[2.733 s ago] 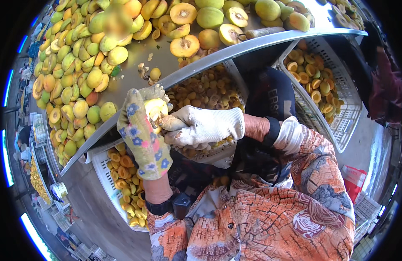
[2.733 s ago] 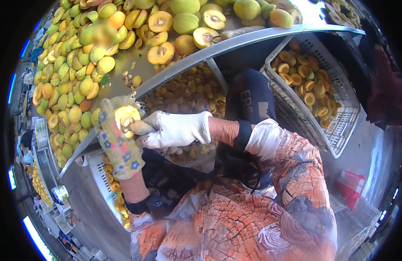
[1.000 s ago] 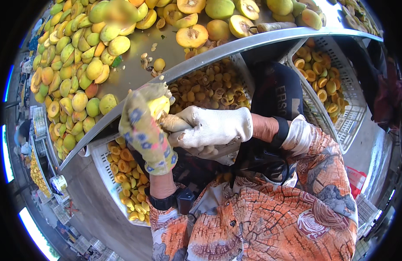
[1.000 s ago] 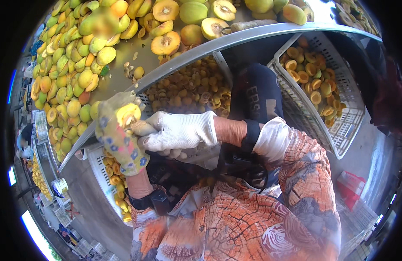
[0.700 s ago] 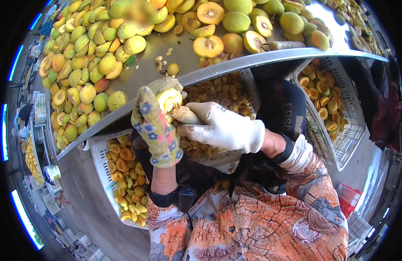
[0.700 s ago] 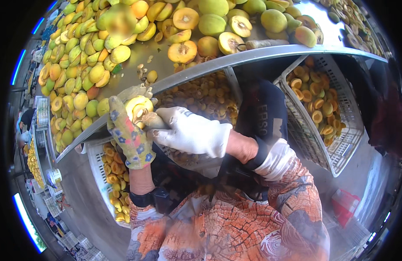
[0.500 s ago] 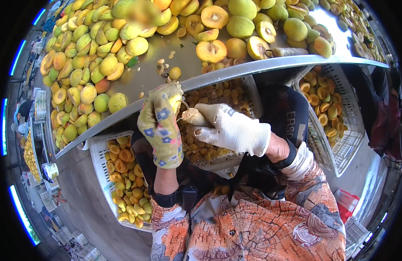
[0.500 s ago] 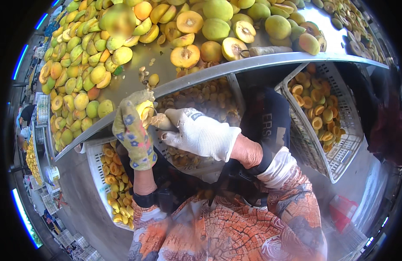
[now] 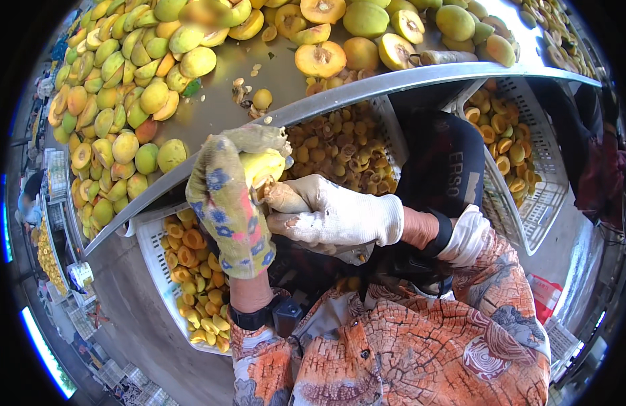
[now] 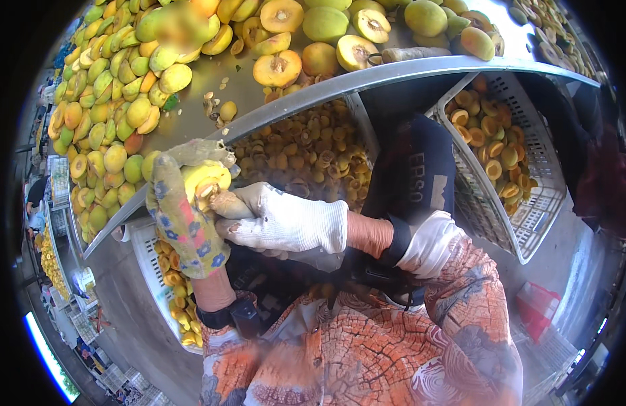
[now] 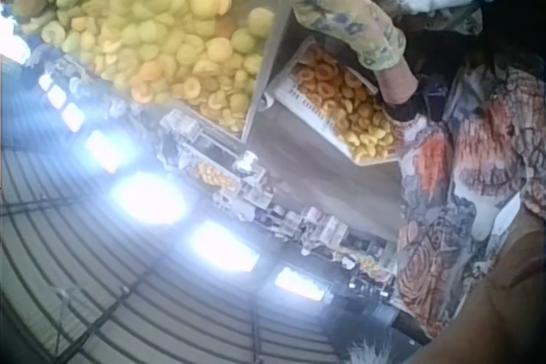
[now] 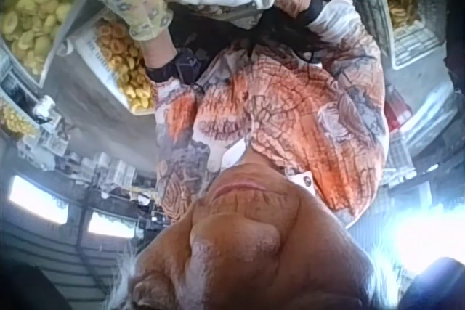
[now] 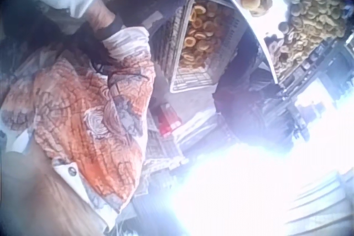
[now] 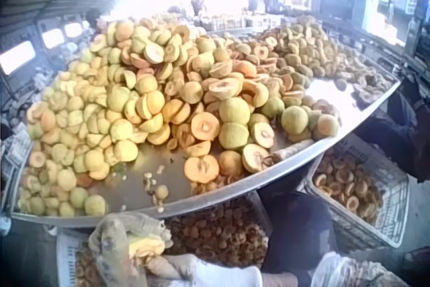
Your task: Using a hand coring tool to remove pits/cores from halved fruit at a processing table.
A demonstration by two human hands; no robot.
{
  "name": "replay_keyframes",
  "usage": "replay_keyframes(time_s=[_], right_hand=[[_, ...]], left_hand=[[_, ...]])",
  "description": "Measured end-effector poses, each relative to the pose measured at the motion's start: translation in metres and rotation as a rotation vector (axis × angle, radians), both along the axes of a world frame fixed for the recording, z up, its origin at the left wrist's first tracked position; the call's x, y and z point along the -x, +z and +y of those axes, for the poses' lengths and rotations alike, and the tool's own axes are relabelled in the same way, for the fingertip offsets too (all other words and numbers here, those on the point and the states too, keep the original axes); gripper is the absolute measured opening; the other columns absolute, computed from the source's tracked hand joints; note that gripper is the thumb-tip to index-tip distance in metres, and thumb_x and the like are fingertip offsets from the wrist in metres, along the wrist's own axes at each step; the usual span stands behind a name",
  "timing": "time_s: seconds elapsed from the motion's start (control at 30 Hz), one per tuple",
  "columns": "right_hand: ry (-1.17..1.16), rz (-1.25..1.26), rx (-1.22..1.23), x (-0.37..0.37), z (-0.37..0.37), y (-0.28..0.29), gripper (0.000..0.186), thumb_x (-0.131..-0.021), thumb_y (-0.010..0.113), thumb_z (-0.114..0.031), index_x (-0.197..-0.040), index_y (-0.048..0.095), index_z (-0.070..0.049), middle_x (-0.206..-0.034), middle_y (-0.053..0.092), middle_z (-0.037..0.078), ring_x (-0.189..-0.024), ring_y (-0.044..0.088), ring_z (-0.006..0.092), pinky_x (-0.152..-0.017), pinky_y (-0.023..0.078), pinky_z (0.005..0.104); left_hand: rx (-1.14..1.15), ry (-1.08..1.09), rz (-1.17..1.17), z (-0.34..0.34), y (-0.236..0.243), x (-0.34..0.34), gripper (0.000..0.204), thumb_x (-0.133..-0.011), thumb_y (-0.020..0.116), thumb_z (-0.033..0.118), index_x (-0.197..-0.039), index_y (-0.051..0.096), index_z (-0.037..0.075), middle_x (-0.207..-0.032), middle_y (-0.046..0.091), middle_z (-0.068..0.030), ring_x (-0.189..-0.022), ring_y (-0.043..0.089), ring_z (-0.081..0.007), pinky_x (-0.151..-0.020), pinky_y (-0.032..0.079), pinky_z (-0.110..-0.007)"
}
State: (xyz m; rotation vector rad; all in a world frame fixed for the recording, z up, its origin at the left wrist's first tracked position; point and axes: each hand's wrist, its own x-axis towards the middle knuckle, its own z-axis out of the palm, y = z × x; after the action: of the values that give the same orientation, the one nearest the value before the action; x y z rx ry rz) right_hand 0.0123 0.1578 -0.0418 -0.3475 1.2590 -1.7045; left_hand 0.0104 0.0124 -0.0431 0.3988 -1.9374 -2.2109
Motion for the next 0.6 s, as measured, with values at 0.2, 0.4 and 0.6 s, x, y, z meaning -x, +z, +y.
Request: replay_keyframes(time_s=[0.2, 0.4, 0.6], right_hand=[[0.048, -0.423, 0.255, -0.004, 0.005, -0.006, 0.027, -0.094, 0.06, -0.035, -0.096, 0.055, -0.008, -0.062, 0.044, -0.006, -0.047, 0.039, 0.0017, -0.04, 0.033, 0.0189], [0.007, -0.07, 0.079, 0.008, 0.008, -0.006, 0.026, -0.094, 0.058, -0.032, -0.099, 0.058, -0.007, -0.065, 0.047, -0.005, -0.052, 0.04, 0.0017, -0.043, 0.033, 0.0175], [0.241, -0.82, 0.47, 0.004, 0.019, -0.005, 0.022, -0.094, 0.059, -0.034, -0.084, 0.051, -0.016, -0.058, 0.039, -0.007, -0.045, 0.036, 0.0014, -0.036, 0.029, 0.0172]], left_hand=[[-0.185, -0.058, 0.105, 0.003, 0.0, 0.003, 0.047, -0.097, 0.053, 0.041, -0.11, 0.061, -0.004, -0.102, 0.067, -0.0133, -0.089, 0.066, -0.0186, -0.079, 0.054, -0.031], [-0.288, -0.217, 0.248, 0.008, 0.012, 0.004, 0.048, -0.095, 0.055, 0.039, -0.111, 0.061, -0.006, -0.107, 0.066, -0.0155, -0.091, 0.067, -0.0249, -0.076, 0.056, -0.036], [-0.115, -0.167, 0.143, -0.006, -0.011, 0.006, 0.053, -0.093, 0.054, 0.046, -0.102, 0.061, -0.005, -0.089, 0.067, -0.0159, -0.075, 0.068, -0.0258, -0.065, 0.057, -0.034]])
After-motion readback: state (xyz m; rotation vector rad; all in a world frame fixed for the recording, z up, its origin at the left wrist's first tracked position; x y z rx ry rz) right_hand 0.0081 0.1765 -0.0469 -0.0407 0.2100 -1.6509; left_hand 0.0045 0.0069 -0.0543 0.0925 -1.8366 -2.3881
